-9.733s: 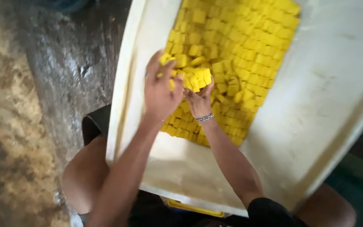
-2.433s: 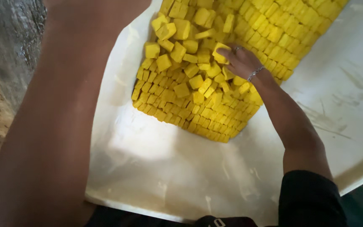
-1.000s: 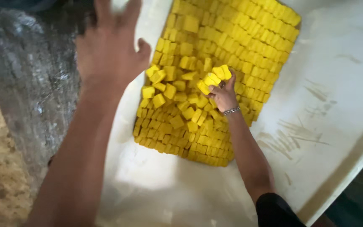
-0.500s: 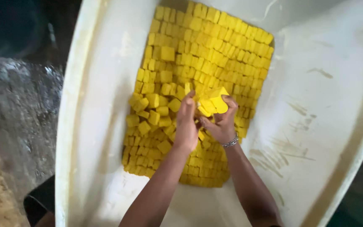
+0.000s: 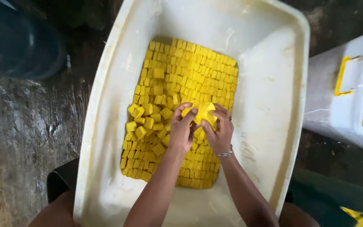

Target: The person sits with a white tray of yellow tofu cubes on their lap and arranges loose cubes one by one into a neat grid pattern across the tray. After filling the tray, they transfer handfuls of the cubes into a large green bucket filled with water.

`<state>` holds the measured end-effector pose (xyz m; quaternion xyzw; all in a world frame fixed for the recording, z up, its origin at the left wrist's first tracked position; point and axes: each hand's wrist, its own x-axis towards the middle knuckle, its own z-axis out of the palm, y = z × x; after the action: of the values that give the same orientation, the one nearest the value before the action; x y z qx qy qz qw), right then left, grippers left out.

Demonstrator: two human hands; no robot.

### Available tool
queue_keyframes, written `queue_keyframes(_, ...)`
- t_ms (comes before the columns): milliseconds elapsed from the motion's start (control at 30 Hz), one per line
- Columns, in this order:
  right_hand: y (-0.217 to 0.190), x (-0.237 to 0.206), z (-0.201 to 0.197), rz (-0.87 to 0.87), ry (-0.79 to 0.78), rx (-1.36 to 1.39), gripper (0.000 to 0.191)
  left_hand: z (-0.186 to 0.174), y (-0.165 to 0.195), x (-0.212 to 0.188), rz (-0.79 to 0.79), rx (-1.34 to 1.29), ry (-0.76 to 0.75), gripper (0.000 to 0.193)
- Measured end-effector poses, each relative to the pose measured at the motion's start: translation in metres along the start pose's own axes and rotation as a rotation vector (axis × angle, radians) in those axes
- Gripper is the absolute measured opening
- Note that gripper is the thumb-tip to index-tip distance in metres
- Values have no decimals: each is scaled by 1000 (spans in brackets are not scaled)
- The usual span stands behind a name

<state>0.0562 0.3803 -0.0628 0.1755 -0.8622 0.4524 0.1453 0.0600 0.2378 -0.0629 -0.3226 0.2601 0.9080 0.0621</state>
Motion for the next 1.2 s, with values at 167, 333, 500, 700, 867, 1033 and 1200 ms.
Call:
queue_keyframes(167,-15,13,-35,-38,-33,-107,52,16,10,-21,-48,-49,-84,23)
queue_keyframes(333,-12,13,-43,-123,-158,-97,64,23,9,-26,-81,-97,-144,29)
queue_keyframes(500,20,-2,-19,176,-118,167,80,9,-9,-10,-46,-99,-226,45)
queue_keyframes(700,82,-6,23,343,-152,535,92,-15,-32,46,-64,125,-197,80)
queue_keyframes(867,141,0,75,498,-133,541,96,-29,-30,116,-200,840,-42,106)
queue_keyframes(1033,208,-1,129,955,9,914,91,-48,-3,212,-304,1557,-187,90)
queue_keyframes(1200,255,-4,156,1061,129,989,80,-49,65,364,961,2018,-90,43)
